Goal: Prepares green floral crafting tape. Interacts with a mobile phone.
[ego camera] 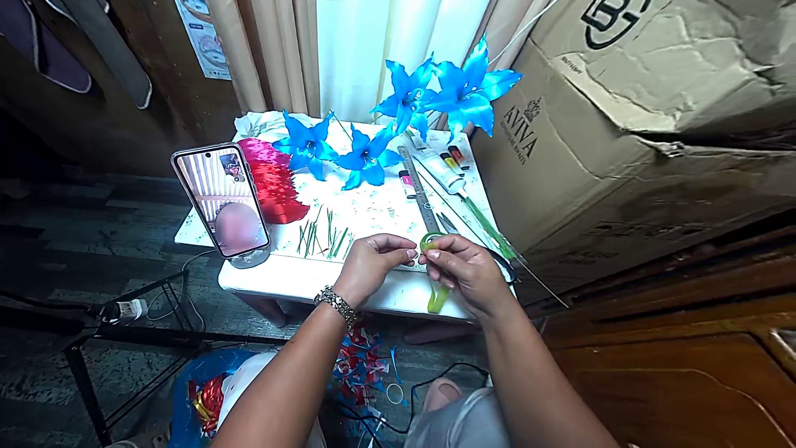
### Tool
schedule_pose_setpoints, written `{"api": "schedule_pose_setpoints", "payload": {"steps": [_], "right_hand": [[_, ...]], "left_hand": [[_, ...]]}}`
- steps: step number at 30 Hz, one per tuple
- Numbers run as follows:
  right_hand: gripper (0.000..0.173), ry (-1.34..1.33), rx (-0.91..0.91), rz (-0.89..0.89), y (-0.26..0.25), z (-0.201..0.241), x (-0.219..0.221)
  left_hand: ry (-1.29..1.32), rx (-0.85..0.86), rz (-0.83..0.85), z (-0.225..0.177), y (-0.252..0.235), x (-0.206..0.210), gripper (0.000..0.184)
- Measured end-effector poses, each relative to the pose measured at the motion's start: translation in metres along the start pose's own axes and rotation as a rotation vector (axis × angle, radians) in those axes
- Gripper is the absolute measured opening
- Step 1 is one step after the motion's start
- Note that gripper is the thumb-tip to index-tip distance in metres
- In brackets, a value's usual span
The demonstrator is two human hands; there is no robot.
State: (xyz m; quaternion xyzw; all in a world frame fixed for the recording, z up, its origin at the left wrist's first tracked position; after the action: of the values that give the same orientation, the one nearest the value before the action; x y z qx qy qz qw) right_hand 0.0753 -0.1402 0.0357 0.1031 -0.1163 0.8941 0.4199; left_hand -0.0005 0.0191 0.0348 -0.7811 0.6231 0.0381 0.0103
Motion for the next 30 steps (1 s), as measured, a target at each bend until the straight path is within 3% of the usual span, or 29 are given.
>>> {"api": "schedule_pose_setpoints", "payload": {"steps": [18, 30], "right_hand": [[0.012, 0.263, -0.056, 0.006, 0.0014, 0.0001, 0.0014], [0.012, 0.369, -0.132, -0.014, 0.0023, -0.0005, 0.0002]], "left_hand": [[-0.273, 0.007, 0.01, -0.0003, 0.0046, -0.0022, 0.009], [-0.274, 0.051, 0.034, -0.0018, 0.0057, -0.0023, 0.01]]}}
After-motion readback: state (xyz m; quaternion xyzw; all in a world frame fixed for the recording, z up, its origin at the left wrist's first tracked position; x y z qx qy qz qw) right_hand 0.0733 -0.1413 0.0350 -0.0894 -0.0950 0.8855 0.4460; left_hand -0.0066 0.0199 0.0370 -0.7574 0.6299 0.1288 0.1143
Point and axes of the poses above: each hand's wrist, its own y-axis away from the middle knuckle, its own x-axis out of the palm, z = x × y, the point moved 3 cm from there along -y, towards the middle knuckle, and after that the axes turned 13 degrees about -y, right-handed, at the moved point
